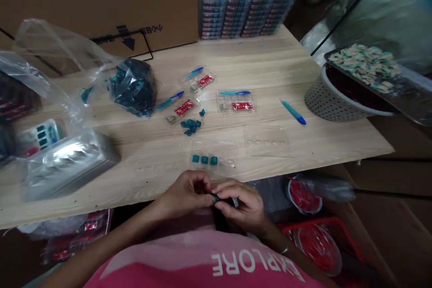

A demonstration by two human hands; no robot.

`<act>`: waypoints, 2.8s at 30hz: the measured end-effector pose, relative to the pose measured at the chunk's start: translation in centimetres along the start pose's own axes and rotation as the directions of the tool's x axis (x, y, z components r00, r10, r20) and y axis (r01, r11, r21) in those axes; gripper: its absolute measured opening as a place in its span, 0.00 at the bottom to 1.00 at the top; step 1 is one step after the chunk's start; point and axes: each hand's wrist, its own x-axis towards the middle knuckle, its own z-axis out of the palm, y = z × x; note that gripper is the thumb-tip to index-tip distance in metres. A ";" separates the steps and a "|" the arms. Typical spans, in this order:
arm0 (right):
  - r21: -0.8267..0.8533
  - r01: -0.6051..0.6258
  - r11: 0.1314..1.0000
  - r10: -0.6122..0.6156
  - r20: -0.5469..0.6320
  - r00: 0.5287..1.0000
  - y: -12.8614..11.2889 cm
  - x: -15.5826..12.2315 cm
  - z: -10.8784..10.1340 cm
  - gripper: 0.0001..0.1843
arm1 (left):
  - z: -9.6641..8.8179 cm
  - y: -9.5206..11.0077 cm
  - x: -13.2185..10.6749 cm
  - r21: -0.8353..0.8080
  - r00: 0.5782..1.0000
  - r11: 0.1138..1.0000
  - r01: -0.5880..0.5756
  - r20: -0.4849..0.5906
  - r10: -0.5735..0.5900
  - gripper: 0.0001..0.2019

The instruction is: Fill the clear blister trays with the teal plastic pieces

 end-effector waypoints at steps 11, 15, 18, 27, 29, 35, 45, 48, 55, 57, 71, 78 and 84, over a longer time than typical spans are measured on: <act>-0.308 -0.031 0.951 0.092 0.186 0.978 1.3 2.2 -3.0 0.11 | -0.7 0.6 0.7 0.542 0.933 0.812 -0.218 -0.129 0.336 0.07; -0.605 0.014 0.796 0.255 0.356 0.899 2.5 4.2 -4.2 0.09 | -2.0 -0.1 1.2 0.865 0.878 0.459 -0.204 -0.047 0.477 0.02; -0.694 0.086 0.714 0.330 0.442 0.834 2.8 5.5 -4.0 0.07 | -2.7 -0.2 1.4 0.881 0.894 0.426 -0.206 -0.007 0.447 0.02; -0.667 -0.009 0.745 0.340 0.368 0.866 3.3 5.3 -3.5 0.14 | -7.8 4.2 7.1 0.940 0.714 0.337 -0.050 -0.202 0.670 0.08; -0.617 -0.019 0.787 0.275 0.323 0.906 3.4 5.2 -3.7 0.17 | -8.0 4.5 7.1 0.935 0.706 0.352 -0.050 -0.217 0.675 0.09; -0.326 -0.017 0.945 0.034 0.045 0.998 2.0 6.1 -2.1 0.07 | -3.4 4.2 3.0 0.295 0.905 0.919 -0.263 -0.254 0.341 0.08; -0.365 -0.165 0.916 0.172 -0.012 0.985 3.8 3.2 -5.4 0.06 | -1.0 2.4 3.4 0.712 0.860 0.632 -0.306 -0.077 0.504 0.06; -0.474 -0.032 0.880 0.122 0.160 0.979 5.2 2.8 -6.3 0.08 | -2.3 1.6 4.4 0.908 0.836 0.333 -0.253 0.032 0.548 0.09; -0.640 -0.029 0.768 0.157 0.144 0.977 6.2 2.8 -5.1 0.11 | -3.3 0.8 5.6 0.887 0.844 0.345 -0.306 0.085 0.530 0.09; -0.730 -0.024 0.683 0.173 0.129 0.976 5.9 2.7 -5.2 0.12 | -3.5 0.8 5.5 0.869 0.847 0.372 -0.325 0.092 0.524 0.09; -0.864 -0.162 0.476 0.517 0.126 0.847 8.7 19.3 -0.3 0.12 | -6.9 4.1 3.6 0.805 0.680 0.537 -0.252 -0.248 0.690 0.05; -0.741 -0.181 0.647 0.496 0.229 0.838 6.4 17.7 0.3 0.06 | -7.4 3.5 1.8 0.434 0.722 0.844 -0.314 -0.467 0.510 0.09; 0.023 -0.371 0.928 0.332 0.398 0.855 2.0 9.9 1.5 0.03 | -5.0 1.5 -0.6 -0.410 0.984 0.901 -0.144 -0.151 0.089 0.19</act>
